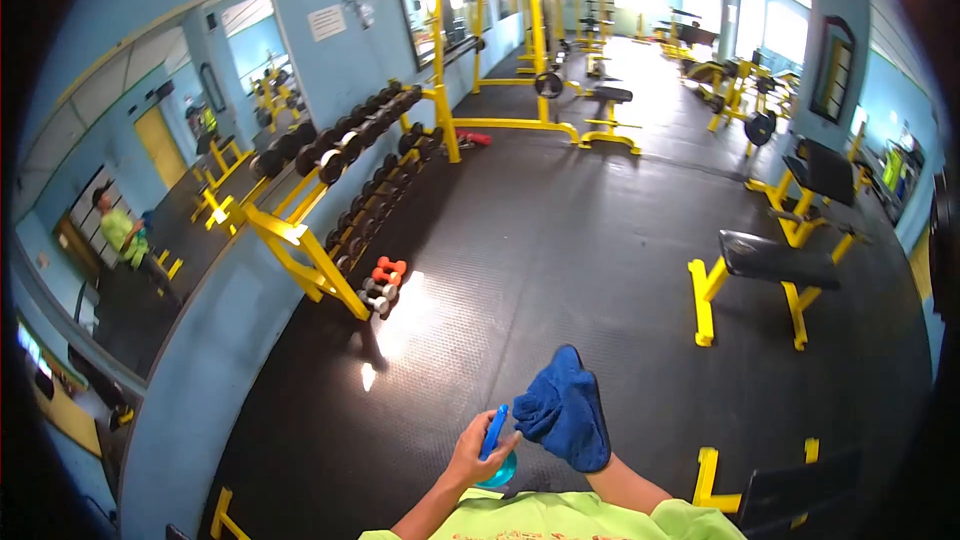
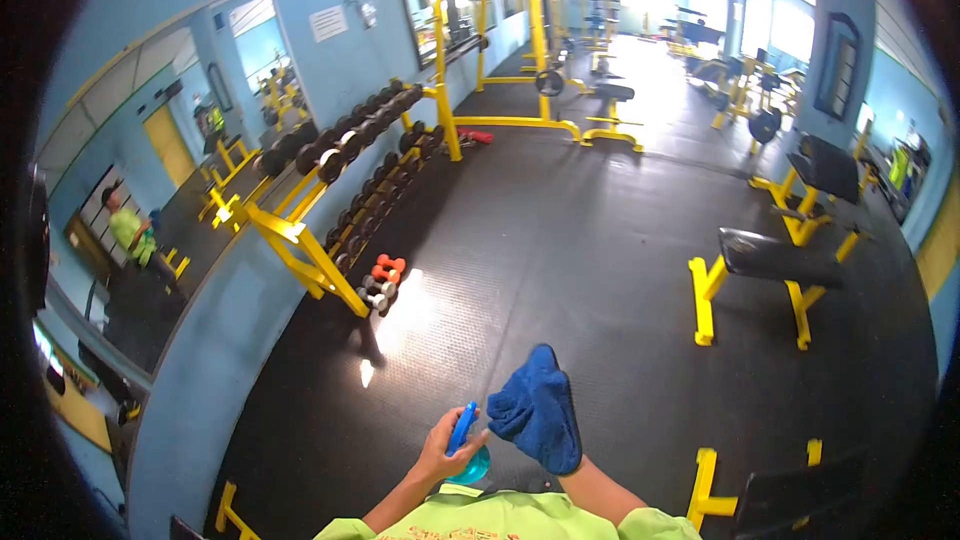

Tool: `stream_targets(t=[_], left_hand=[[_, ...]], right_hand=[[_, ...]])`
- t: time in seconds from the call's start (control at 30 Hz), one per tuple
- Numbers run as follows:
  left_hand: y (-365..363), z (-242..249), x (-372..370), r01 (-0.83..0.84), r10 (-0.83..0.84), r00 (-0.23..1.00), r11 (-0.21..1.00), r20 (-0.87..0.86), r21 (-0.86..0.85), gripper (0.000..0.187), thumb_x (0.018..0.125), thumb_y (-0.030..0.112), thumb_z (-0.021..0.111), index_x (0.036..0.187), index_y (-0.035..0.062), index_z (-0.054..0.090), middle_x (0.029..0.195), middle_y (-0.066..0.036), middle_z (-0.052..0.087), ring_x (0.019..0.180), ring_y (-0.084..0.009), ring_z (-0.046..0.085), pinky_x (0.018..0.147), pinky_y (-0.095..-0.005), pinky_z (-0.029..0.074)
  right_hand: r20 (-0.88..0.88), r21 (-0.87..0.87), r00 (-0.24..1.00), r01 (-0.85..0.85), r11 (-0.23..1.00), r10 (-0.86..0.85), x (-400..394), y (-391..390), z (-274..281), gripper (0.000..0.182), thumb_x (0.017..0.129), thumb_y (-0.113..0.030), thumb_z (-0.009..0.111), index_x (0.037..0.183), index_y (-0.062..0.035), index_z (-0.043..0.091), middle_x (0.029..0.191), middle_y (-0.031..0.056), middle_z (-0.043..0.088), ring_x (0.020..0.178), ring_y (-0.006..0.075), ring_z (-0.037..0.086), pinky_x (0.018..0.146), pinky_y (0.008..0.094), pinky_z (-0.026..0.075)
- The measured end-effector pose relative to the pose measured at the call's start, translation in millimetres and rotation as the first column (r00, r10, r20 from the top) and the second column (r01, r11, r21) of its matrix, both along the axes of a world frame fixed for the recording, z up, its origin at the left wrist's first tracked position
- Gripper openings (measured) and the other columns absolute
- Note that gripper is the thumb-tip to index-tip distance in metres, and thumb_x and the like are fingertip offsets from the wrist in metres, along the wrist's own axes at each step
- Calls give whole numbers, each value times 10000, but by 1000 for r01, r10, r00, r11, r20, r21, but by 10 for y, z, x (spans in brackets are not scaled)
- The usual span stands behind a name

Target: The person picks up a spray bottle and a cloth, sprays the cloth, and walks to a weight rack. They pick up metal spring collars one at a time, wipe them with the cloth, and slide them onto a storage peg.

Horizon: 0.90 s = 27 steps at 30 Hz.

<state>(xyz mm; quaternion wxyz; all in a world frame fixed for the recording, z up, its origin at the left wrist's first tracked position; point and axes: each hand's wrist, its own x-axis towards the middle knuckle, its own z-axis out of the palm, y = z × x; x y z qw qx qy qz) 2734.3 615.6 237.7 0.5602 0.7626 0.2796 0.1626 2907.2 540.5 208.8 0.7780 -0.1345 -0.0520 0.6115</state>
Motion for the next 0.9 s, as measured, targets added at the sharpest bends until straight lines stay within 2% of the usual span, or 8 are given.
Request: stream_targets(t=[0.13,0.2,0.23,0.37,0.47,0.63,0.87,0.9], left_hand=[[715,-422,673,-325,325,944,893,55,311,585,735,358,738,1125,11,475,947,-164,538,858,-301,569,759,-375,459],[1180,-694,914,-379,387,921,864,43,332,656,685,324,758,1166,14,438,999,-182,523,912,-314,552,798,-397,445],[1428,-778,1039,-338,345,939,913,8,227,682,653,285,755,1186,21,422,1061,-184,507,974,-316,535,833,-407,435],[2309,-731,1782,-218,208,976,935,64,280,654,672,276,751,1194,38,436,1088,-163,518,997,-311,543,871,-393,436],[2913,-446,2368,-140,100,981,957,167,252,641,709,281,753,1220,46,444,1127,-158,526,1039,-306,546,896,-379,435],[3815,-88,3293,170,-237,946,944,222,284,648,752,210,735,1293,52,416,1277,-189,496,1199,-308,489,992,-378,393],[5011,-511,4587,559,-588,809,772,5,302,781,715,113,660,1386,-6,278,1346,-246,406,1278,-333,394,1065,-376,310],[5154,-508,4765,608,-607,792,776,-61,166,803,706,118,655,1388,-27,256,1369,-256,365,1285,-347,376,1071,-374,304]], right_hand=[[211,-40,976,-47,998,55,299,826,400,286,975,-299,415,840,-79,538,792,34,585,698,146,568,677,253,475],[915,-37,402,137,990,-22,417,1182,406,201,947,-169,454,1043,-18,548,940,67,600,888,184,567,803,282,469],[497,-87,860,-79,993,112,542,1472,-44,365,929,-101,473,1280,-5,440,1127,65,567,964,158,553,894,273,439],[362,-131,924,-82,988,124,1337,2217,-187,420,944,-150,481,1321,14,399,1264,81,504,1108,167,513,990,313,395],[587,-92,805,167,982,-82,1805,2799,50,412,948,-169,478,1308,15,402,1292,90,479,1115,168,508,977,319,412],[197,188,915,318,929,-353,2870,3718,-272,377,981,-332,408,1236,-60,468,1158,88,553,1069,200,549,951,351,442],[326,-125,925,247,961,-195,3997,4730,-390,408,943,-347,486,1208,-36,480,1108,87,546,1037,209,557,905,363,477],[756,-17,603,408,913,-256,4236,4895,-722,385,920,-317,532,1160,-18,501,1063,93,549,974,191,562,846,347,492]])
